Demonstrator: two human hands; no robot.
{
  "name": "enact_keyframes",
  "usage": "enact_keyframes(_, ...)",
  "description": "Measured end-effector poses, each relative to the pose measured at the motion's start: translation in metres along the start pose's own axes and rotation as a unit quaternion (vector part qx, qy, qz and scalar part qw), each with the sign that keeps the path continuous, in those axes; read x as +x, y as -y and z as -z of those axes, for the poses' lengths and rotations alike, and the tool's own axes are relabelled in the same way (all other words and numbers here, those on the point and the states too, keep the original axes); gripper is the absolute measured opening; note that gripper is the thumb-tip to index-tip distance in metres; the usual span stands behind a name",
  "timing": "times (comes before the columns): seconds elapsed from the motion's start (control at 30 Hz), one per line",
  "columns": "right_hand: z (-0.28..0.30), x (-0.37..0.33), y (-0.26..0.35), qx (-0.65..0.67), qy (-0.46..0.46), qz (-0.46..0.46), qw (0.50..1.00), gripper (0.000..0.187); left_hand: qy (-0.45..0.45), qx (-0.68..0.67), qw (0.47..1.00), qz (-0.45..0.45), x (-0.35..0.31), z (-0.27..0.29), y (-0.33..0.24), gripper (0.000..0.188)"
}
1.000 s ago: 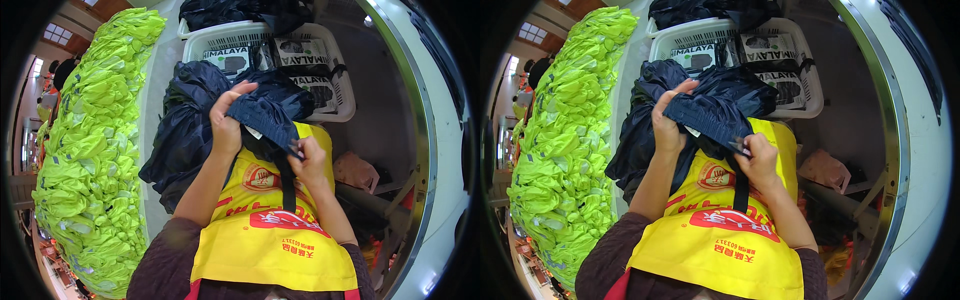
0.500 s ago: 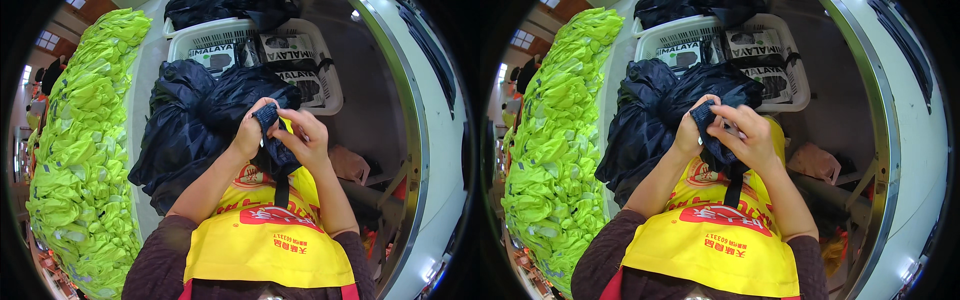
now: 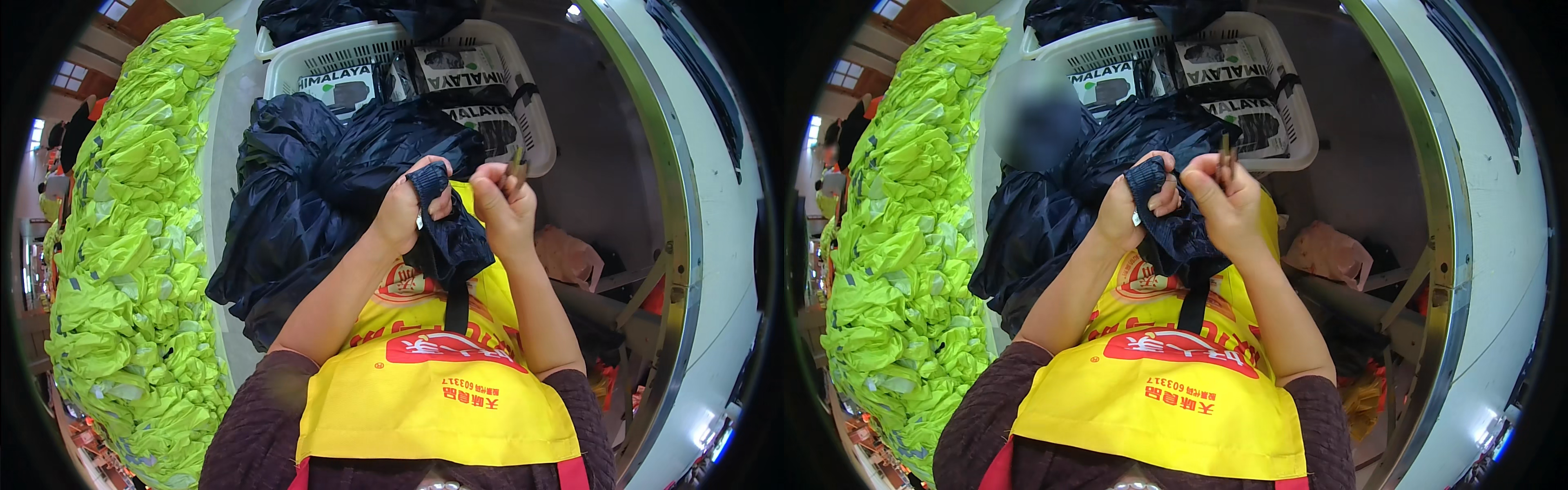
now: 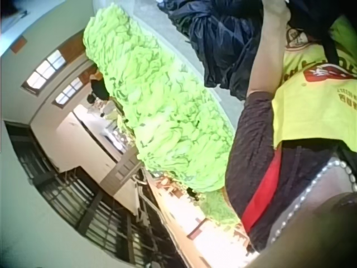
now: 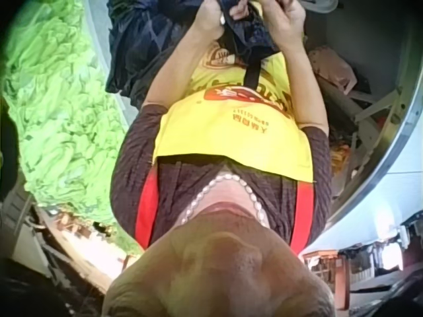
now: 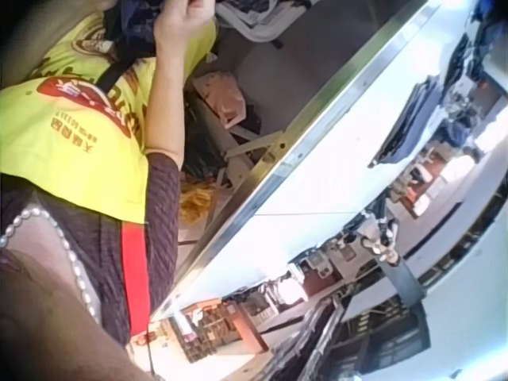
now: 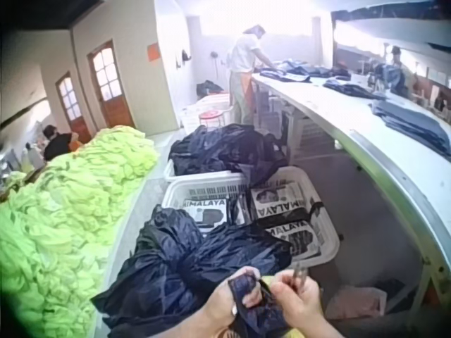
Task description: The person uses scissors to cut tags off a dark blue jacket. They repeatedly locate tags on the garment, cut them off, and discard the pieces. The task is performed one item at a time.
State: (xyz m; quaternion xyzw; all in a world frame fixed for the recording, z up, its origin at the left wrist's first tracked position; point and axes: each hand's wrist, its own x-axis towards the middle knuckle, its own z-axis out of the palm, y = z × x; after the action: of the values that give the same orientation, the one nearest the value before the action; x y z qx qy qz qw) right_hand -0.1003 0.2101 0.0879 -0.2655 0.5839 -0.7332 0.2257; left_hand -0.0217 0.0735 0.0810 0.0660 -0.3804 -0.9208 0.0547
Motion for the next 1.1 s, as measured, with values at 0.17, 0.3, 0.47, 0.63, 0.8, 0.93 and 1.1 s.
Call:
enact_keyframes(0.17, 0.016, 0.001, 0.010, -0.056, 0.019, -0.027, 0.998, 0.018, 0.002, -0.080, 0.996, 0.050, 0.000, 0.007, 0.002, 0.022)
enact_keyframes(0.3, 0.013, 0.004, 0.014, -0.322, 0.084, 0.109, 0.937, 0.021, 0.029, -0.158, 0.985, 0.070, 0.000, 0.017, 0.005, 0.024)
enact_keyframes(0.47, 0.009, 0.012, 0.012, -0.389, 0.128, 0.173, 0.896, 0.022, 0.021, -0.218, 0.971, 0.096, -0.001, 0.020, 0.004, 0.021)
enact_keyframes(0.63, 0.005, 0.018, 0.011, -0.401, 0.132, 0.181, 0.888, 0.022, 0.002, -0.218, 0.970, 0.107, 0.001, 0.015, 0.004, 0.021)
enact_keyframes(0.8, 0.006, 0.018, 0.015, -0.426, 0.130, 0.212, 0.870, 0.021, -0.011, -0.190, 0.976, 0.103, 0.002, 0.013, 0.008, 0.019)
enact_keyframes(0.93, 0.014, 0.014, 0.007, -0.331, 0.115, 0.124, 0.928, 0.016, 0.001, -0.175, 0.980, 0.093, 0.003, 0.014, 0.011, 0.017)
enact_keyframes(1.1, 0.002, 0.011, 0.024, -0.039, 0.098, -0.001, 0.994, 0.017, -0.004, -0.143, 0.987, 0.079, 0.002, 0.011, 0.013, 0.017)
